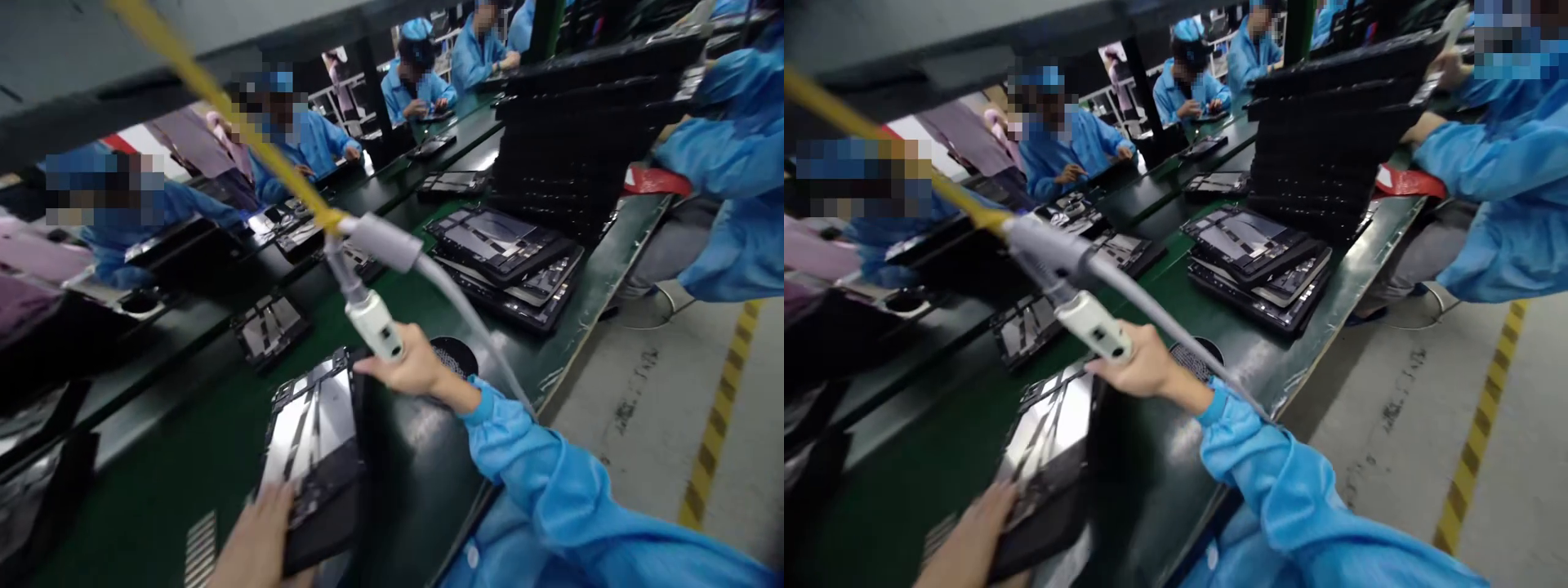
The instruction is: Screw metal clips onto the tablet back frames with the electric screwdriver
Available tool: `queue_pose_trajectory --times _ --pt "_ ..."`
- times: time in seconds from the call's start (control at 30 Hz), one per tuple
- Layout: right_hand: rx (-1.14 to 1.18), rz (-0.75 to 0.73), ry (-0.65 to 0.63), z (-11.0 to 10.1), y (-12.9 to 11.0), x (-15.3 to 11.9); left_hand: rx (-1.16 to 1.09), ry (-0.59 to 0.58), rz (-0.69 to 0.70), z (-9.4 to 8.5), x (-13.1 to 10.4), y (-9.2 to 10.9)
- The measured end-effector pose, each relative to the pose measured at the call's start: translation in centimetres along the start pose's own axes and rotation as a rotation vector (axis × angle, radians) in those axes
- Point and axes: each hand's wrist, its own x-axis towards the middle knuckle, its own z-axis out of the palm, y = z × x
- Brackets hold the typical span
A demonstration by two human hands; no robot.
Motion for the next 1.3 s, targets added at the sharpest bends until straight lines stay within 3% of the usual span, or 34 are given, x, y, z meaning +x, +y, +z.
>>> queue_pose_trajectory --times 0.07,0.1,0.17,0.23,0.47,0.7,0.83,0.97,1.13,1.3 --pt "0.014 0.047 0.049 -2.3 -0.2 0.3 0.019 0.025 0.098 1.6 -1.9 4.3" --pt "0.025 0.073 0.056 -3.4 -0.2 0.3 0.027 0.021 0.080 2.2 -2.3 6.5" --pt "0.060 0.097 0.059 -5.4 -0.2 0.2 0.025 -0.009 0.033 2.9 -2.4 10.3" --pt "0.090 0.079 0.076 -6.7 -0.2 -0.2 0.009 -0.054 0.034 3.2 -1.3 12.8" --pt "0.069 0.079 0.159 -7.0 0.7 -1.2 -0.111 -0.082 0.206 4.8 5.1 14.6" --pt "0.091 0.126 0.146 -6.5 1.1 -1.2 -0.173 0.057 0.296 5.4 6.2 17.4" --pt "0.094 0.158 0.117 -6.4 1.7 -1.2 -0.200 0.031 0.302 4.6 5.2 15.4" --pt "0.068 0.166 0.095 -6.4 2.1 -1.2 -0.247 0.116 0.055 4.2 5.4 9.5" --pt "0.058 0.166 0.083 -6.4 2.1 -1.2 -0.315 0.302 -0.329 6.0 10.3 2.3" --pt "0.004 0.123 0.077 -6.5 2.1 -1.3 -0.580 0.210 -0.519 8.1 15.1 0.0"
